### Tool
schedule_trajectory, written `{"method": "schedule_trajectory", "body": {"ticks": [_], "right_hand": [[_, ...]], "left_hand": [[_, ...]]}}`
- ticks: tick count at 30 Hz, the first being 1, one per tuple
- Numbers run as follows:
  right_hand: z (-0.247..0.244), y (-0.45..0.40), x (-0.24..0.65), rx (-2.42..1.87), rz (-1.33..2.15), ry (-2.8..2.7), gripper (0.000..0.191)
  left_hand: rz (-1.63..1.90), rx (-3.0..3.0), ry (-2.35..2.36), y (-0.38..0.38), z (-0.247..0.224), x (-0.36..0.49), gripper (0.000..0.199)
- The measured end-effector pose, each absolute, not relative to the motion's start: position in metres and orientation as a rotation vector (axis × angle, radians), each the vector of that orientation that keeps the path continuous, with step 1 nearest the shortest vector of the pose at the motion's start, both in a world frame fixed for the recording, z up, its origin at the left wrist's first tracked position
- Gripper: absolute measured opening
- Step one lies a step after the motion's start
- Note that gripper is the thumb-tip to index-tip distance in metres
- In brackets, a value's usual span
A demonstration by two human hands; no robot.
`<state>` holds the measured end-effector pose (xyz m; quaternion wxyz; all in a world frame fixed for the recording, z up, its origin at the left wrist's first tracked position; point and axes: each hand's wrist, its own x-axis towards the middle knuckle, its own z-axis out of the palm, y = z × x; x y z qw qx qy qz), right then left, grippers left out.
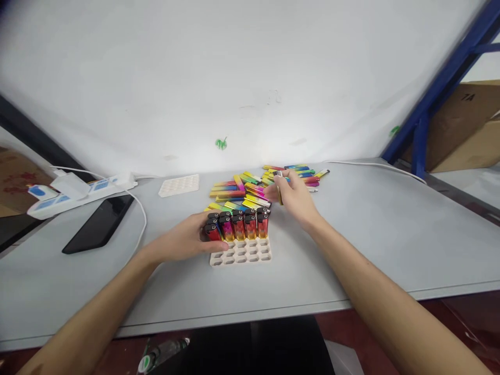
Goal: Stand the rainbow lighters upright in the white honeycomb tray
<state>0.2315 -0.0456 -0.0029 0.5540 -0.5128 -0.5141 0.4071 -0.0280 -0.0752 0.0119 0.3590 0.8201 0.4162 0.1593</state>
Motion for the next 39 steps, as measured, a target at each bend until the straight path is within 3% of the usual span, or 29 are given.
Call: {"method": "schedule_trajectory", "body": {"ticks": [6, 10, 13, 31, 39], "right_hand": [[-0.0007, -0.0484, 0.2274, -1.137, 1.172, -1.099, 0.025], [0.0026, -0.0495, 0.2279, -1.102, 1.334, -1.053, 0.051], [0.0044, -0.0499, 0.2287, -1.088, 1.399, -1.005, 0.058], [0.0037, -0.0543, 0.2249, -1.060, 1.338, -1.022, 0.028], [0.0016, -0.0527, 0.2259, -1.028, 1.475, -1.020, 0.057]], "left_hand": [[0.392, 2.136, 1.095, -0.0758, 0.0124, -0.0275, 0.048], [0.397, 2.131, 1.095, -0.0760, 0.0123, -0.0279, 0.047], [0.389, 2.138, 1.086, -0.0767, 0.0136, -0.0274, 0.047], [0.375, 2.186, 1.091, -0.0781, 0.0158, -0.0259, 0.049], [0.380, 2.157, 1.080, -0.0781, 0.0155, -0.0263, 0.052]]}}
